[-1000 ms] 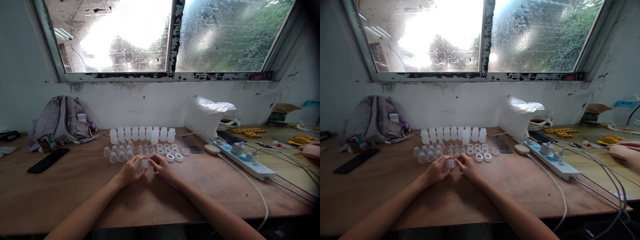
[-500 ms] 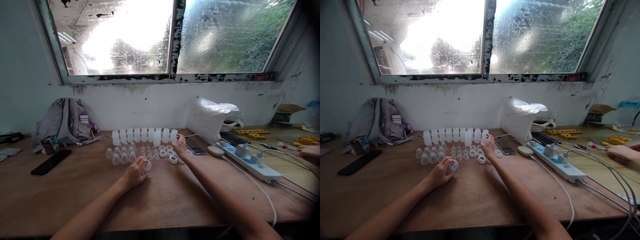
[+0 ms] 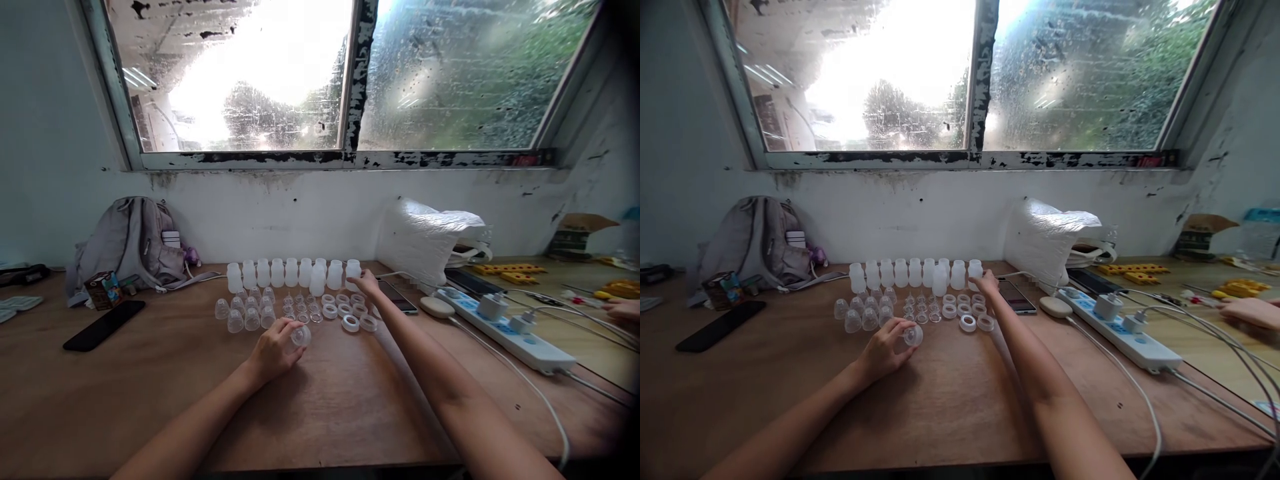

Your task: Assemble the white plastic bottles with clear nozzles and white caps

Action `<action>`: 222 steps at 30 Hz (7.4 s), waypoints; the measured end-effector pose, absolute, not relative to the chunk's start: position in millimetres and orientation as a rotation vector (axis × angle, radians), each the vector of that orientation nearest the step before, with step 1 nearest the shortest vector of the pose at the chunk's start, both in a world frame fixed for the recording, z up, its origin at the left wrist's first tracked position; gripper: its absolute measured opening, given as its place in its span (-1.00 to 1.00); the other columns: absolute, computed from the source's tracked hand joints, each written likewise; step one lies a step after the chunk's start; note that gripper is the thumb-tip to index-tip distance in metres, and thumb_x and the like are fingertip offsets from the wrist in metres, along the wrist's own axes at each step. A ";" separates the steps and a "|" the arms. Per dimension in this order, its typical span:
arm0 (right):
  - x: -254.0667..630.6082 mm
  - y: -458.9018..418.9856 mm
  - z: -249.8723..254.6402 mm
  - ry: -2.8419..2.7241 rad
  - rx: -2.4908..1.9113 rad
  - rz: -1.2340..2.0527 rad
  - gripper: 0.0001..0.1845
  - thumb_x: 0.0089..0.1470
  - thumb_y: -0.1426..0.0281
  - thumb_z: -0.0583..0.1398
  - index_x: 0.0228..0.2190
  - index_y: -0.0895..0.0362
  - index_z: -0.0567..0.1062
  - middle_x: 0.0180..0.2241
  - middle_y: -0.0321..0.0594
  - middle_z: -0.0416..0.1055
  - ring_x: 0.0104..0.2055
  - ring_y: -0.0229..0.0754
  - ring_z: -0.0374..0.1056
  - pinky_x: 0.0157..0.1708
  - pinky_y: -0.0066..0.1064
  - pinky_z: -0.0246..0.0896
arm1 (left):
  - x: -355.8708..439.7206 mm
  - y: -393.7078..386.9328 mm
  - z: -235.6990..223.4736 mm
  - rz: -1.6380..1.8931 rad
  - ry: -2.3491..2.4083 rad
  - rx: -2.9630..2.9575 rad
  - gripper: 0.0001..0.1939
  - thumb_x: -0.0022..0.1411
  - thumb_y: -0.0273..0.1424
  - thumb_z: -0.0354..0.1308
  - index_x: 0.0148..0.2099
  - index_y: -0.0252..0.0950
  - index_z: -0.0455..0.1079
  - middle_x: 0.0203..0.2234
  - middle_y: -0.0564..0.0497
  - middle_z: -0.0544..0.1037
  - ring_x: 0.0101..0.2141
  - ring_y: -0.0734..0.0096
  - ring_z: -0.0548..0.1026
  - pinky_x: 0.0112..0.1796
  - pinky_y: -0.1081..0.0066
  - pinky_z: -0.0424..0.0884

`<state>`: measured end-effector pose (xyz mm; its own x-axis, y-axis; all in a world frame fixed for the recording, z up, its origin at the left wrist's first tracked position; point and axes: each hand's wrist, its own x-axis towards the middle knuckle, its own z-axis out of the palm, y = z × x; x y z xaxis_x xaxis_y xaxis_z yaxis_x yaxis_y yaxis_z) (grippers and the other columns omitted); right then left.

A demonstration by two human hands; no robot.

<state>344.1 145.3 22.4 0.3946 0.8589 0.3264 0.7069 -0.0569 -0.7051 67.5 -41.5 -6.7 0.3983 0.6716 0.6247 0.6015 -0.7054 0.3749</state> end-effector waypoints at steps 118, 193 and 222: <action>251.3 -1.1 -8.5 -0.935 -0.736 1.726 -0.71 -0.05 0.20 0.09 -0.36 0.17 0.26 -0.53 -0.27 0.33 -0.65 -0.33 0.26 -0.76 -0.54 0.14 | 20.3 -7.7 -4.3 1.038 1.718 2.735 -0.79 0.10 -0.34 0.02 -0.19 -0.23 0.33 -0.33 -0.07 0.48 -0.20 0.19 0.35 -0.05 0.12 0.01; 258.3 -52.8 -11.6 -1.691 -0.769 0.647 -0.83 -0.12 0.25 0.10 -0.47 0.08 0.29 -0.50 -0.23 0.26 -0.48 -0.18 0.18 -0.48 -0.35 0.07 | 85.7 -78.3 -0.3 1.574 0.830 1.659 -0.72 0.15 -0.32 -0.18 -0.44 -0.32 0.29 -0.44 -0.05 0.41 -0.39 0.36 0.36 -0.34 0.41 0.24; 273.4 0.5 20.0 -1.141 -0.644 1.568 -0.68 -0.06 0.23 0.11 -0.26 0.16 0.35 -0.31 -0.13 0.40 -0.30 -0.15 0.34 -0.40 -0.37 0.25 | 51.3 -24.8 10.3 1.497 0.919 0.995 -0.69 -0.03 -0.16 0.05 -0.31 -0.28 0.21 -0.39 0.05 0.38 -0.53 0.52 0.42 -0.58 0.51 0.30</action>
<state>273.4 0.5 20.0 -0.3109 0.9393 0.1451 -0.4267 -0.0015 -0.9044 51.3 -24.8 10.3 -0.0849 0.9899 0.1133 -0.3472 -0.1359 0.9279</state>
